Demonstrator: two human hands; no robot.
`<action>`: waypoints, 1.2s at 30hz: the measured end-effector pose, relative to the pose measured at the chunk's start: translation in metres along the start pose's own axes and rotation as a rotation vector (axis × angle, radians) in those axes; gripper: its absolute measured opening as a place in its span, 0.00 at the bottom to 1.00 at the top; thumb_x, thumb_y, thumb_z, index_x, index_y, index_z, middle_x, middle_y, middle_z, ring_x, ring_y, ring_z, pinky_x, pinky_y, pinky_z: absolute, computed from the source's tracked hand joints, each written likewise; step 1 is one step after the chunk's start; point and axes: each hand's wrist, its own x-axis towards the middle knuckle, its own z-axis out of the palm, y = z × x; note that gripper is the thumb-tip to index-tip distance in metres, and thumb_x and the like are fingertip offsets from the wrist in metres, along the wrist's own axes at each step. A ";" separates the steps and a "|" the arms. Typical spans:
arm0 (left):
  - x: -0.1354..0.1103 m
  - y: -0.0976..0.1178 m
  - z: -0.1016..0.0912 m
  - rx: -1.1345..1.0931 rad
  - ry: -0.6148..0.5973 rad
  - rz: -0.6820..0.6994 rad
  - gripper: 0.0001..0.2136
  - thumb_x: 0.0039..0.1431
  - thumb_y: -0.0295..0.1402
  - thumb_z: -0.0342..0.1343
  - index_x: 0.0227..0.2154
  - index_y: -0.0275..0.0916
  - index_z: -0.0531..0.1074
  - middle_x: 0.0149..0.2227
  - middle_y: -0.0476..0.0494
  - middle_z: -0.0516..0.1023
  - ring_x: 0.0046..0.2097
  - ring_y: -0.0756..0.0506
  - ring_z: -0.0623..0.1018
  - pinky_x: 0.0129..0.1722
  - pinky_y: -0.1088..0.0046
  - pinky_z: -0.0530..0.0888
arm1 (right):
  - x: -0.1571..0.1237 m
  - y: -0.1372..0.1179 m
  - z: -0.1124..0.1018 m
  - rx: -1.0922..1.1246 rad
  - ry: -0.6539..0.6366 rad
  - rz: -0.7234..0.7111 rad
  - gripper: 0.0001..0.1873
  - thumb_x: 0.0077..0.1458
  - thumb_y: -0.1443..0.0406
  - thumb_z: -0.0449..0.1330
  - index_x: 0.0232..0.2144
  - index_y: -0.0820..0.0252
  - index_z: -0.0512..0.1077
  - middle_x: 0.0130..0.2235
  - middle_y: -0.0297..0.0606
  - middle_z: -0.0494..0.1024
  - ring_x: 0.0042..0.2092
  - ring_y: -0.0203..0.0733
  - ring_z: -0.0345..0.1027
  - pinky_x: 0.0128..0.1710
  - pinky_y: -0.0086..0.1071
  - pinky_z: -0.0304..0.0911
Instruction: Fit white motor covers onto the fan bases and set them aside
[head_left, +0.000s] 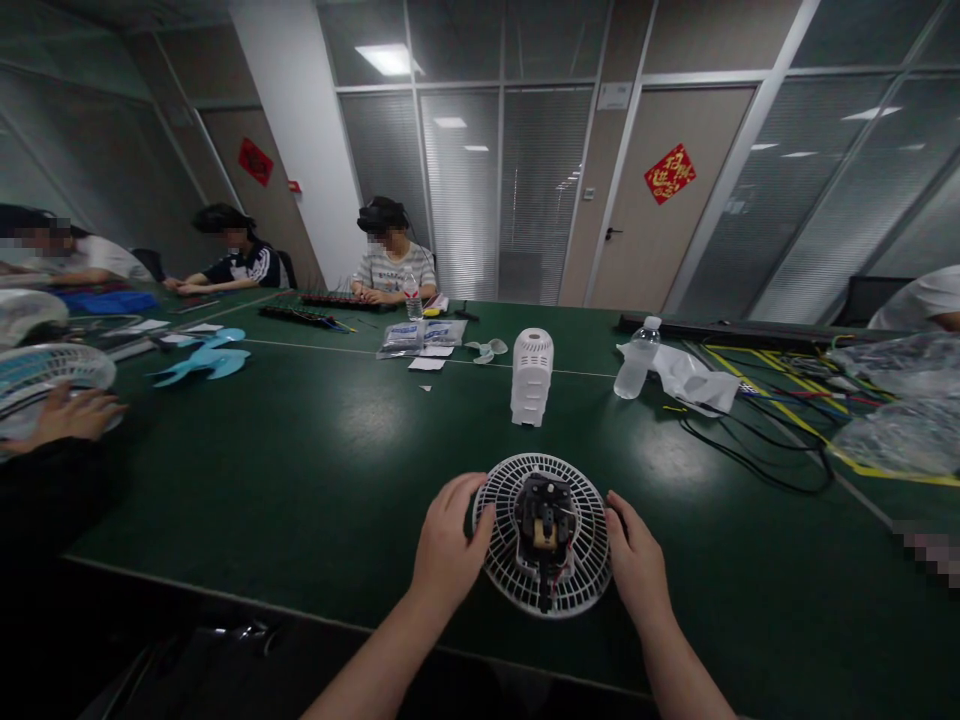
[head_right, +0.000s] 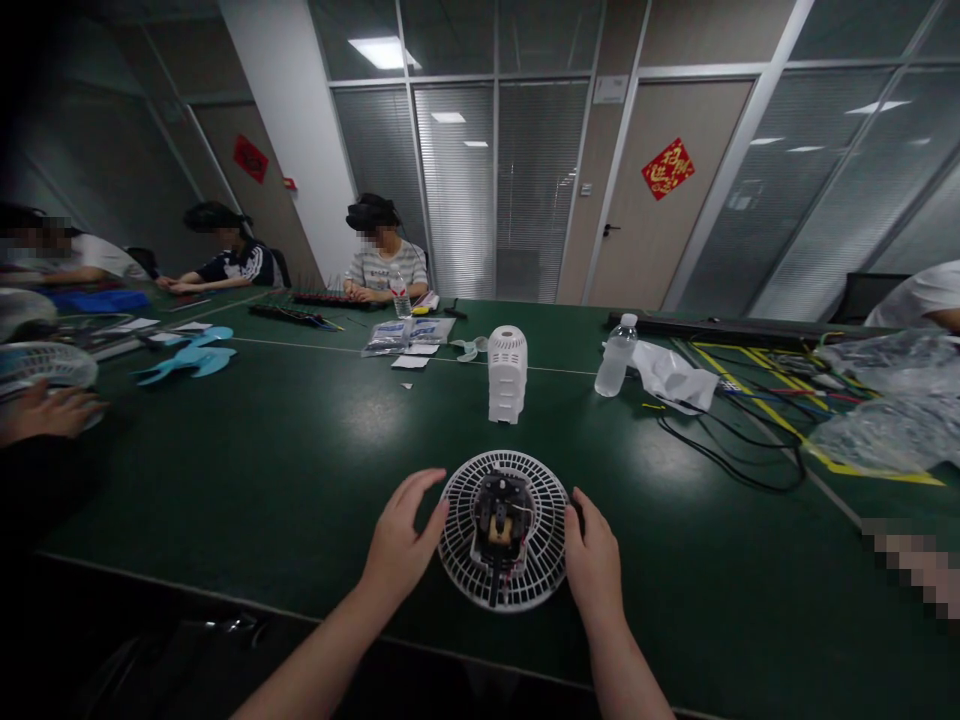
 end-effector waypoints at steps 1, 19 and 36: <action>0.023 -0.001 -0.001 -0.032 -0.001 0.017 0.16 0.65 0.35 0.51 0.54 0.44 0.68 0.54 0.41 0.75 0.57 0.41 0.75 0.58 0.57 0.72 | 0.000 0.000 0.000 0.021 0.008 0.009 0.33 0.62 0.50 0.47 0.60 0.64 0.69 0.59 0.49 0.73 0.62 0.55 0.66 0.63 0.50 0.58; 0.224 0.036 0.122 -0.059 0.054 -0.392 0.45 0.49 0.47 0.67 0.63 0.36 0.48 0.64 0.25 0.59 0.64 0.32 0.65 0.59 0.55 0.70 | 0.002 -0.003 -0.005 0.048 0.046 0.013 0.28 0.61 0.53 0.48 0.54 0.63 0.74 0.55 0.48 0.78 0.58 0.54 0.70 0.58 0.46 0.63; 0.222 0.040 0.117 0.042 0.097 -0.412 0.32 0.53 0.43 0.65 0.57 0.38 0.62 0.58 0.31 0.68 0.55 0.35 0.75 0.47 0.60 0.76 | 0.002 -0.002 -0.004 0.012 0.049 0.001 0.27 0.62 0.53 0.48 0.53 0.61 0.75 0.53 0.46 0.79 0.56 0.52 0.71 0.58 0.45 0.63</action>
